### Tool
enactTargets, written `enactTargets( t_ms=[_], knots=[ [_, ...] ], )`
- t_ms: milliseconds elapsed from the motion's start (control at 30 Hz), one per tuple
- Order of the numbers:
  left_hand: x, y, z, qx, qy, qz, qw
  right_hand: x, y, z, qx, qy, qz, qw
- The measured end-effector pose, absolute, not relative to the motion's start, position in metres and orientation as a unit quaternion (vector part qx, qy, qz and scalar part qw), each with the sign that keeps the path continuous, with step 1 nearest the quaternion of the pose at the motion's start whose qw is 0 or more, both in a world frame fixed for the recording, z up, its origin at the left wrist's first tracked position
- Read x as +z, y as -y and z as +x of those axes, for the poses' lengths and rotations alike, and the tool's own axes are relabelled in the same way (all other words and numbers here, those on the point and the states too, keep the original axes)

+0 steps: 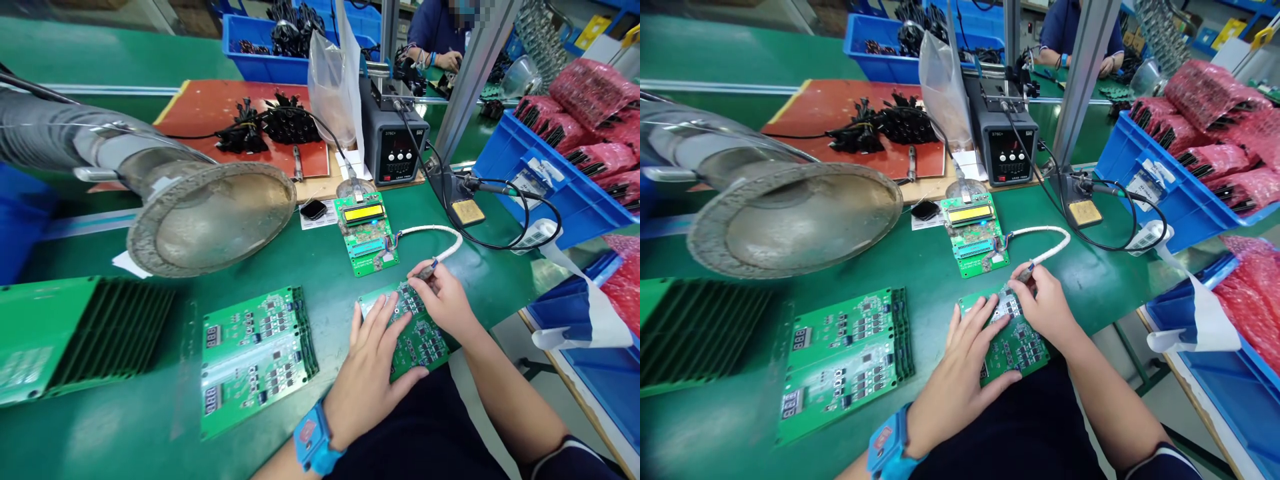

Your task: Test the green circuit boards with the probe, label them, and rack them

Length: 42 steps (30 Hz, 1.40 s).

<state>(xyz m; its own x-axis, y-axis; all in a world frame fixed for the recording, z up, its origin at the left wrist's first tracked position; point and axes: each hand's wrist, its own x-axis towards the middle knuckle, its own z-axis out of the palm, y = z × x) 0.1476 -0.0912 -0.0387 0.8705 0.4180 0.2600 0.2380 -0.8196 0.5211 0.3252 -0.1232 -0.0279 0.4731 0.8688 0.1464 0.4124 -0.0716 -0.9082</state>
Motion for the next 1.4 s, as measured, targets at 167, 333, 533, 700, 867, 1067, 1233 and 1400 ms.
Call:
enactTargets(
  t_ms=[167,333,533,700,867,1067,1233,1400],
  knots=[
    [-0.032,0.089,0.147,0.147,-0.159,0.938,0.271,-0.028,0.123,0.325,0.224,0.461,-0.699,0.499],
    [-0.027,0.089,0.148,0.137,-0.172,0.935,0.279,-0.028,0.124,0.325,0.224,0.465,-0.698,0.497],
    [-0.027,0.090,0.149,0.143,-0.185,0.931,0.281,-0.028,0.121,0.325,0.236,0.451,-0.693,0.511],
    [-0.025,0.090,0.149,0.141,-0.188,0.930,0.282,-0.019,0.136,0.328,0.276,0.390,-0.664,0.575],
    [-0.024,0.092,0.151,0.152,-0.191,0.929,0.277,-0.011,0.171,0.329,0.311,0.410,-0.693,0.505],
    [-0.027,0.093,0.152,0.159,-0.199,0.927,0.275,-0.020,0.182,0.324,0.314,0.414,-0.703,0.485],
    [-0.026,0.093,0.153,0.157,-0.203,0.926,0.276,-0.020,0.182,0.322,0.294,0.438,-0.713,0.461],
    [-0.027,0.095,0.153,0.162,-0.206,0.926,0.271,-0.020,0.184,0.320,0.279,0.444,-0.717,0.459]
  ],
)
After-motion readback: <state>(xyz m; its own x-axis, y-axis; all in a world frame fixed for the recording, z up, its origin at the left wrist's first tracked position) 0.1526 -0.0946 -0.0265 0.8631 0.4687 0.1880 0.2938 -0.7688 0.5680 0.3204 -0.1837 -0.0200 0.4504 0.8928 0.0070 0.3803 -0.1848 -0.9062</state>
